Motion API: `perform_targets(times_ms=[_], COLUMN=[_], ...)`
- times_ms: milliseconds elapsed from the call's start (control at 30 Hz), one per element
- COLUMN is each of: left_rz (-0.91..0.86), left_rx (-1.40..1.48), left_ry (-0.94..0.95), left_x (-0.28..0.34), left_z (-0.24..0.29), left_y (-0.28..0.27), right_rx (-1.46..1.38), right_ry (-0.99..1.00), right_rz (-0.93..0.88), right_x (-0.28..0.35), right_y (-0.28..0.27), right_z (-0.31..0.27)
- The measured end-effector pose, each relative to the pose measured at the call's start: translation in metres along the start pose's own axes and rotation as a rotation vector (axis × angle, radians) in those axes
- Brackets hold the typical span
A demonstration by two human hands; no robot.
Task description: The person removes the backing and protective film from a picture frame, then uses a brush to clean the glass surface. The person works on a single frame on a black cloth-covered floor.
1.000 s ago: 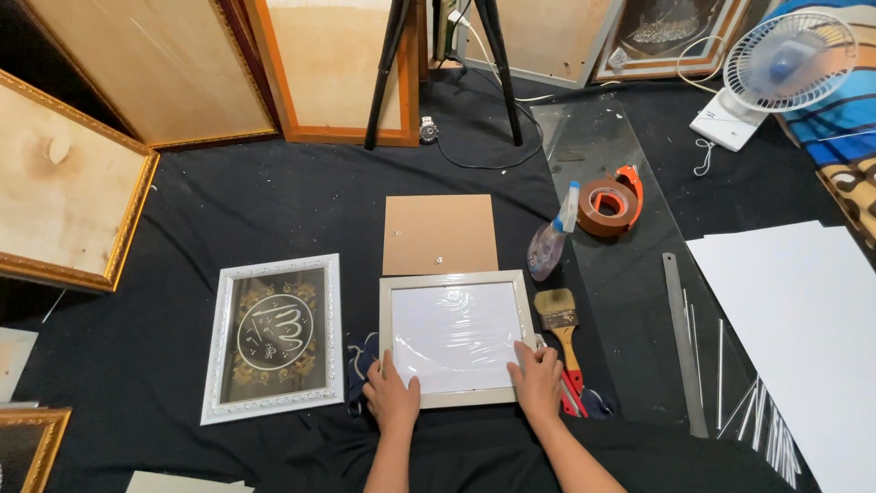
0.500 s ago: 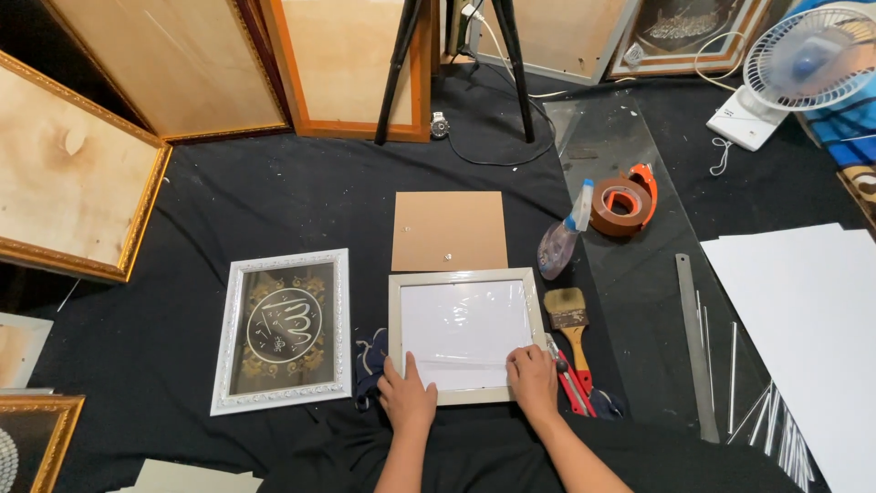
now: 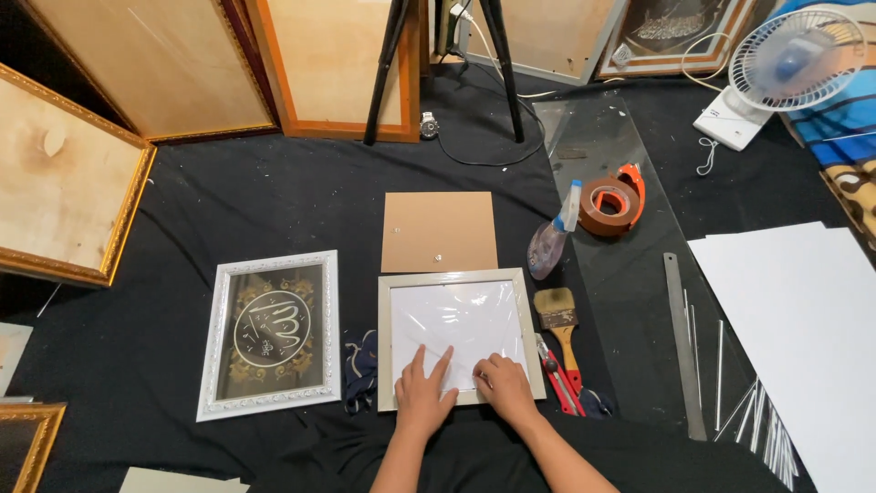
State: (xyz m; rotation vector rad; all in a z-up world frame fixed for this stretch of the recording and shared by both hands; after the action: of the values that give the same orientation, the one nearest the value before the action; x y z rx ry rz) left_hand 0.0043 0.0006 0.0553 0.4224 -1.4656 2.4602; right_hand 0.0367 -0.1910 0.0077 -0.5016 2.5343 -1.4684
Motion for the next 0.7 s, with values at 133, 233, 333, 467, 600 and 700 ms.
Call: perform_targets(times_ms=[133,233,333,467,600,700], left_rz=[0.043,0.061,0.035,0.078,0.147,0.004], left_rx=[-0.008,0.004,0.014,0.021,0.15,0.385], left_ry=[0.122,0.079,0.05,0.131,0.319,0.296], left_x=[-0.004,-0.008,-0.011,-0.015,-0.02,-0.017], left_z=[-0.002,-0.01,-0.009,0.015,0.063,0.108], left_y=[0.016,0.023,0.021,0.021,0.039,0.039], right_rx=[-0.468,-0.691,-0.927,-1.362,-1.396,-1.36], right_ry=[0.364,0.724,0.967,1.225,1.28,0.915], right_rz=[0.07,0.403,0.645,0.911,1.105,0.73], right_x=[-0.007,-0.008,0.0,0.015,0.022,0.011], right_y=[-0.033,-0.069,-0.08,-0.07,-0.091,-0.116], right_z=[0.004,0.021,0.055,0.096,0.084,0.039])
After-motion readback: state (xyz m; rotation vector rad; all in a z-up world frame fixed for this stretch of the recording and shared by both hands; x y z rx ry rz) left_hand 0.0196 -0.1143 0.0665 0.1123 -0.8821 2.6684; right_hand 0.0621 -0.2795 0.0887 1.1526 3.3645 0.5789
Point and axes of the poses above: each hand's wrist, its own x-axis away from the middle knuckle, its own y-axis out of the palm, z = x × y, the point moved 2 cm from there along -x, towards the middle knuckle, and after that the axes turned 1 degree about -z, right-handed, at the moved point
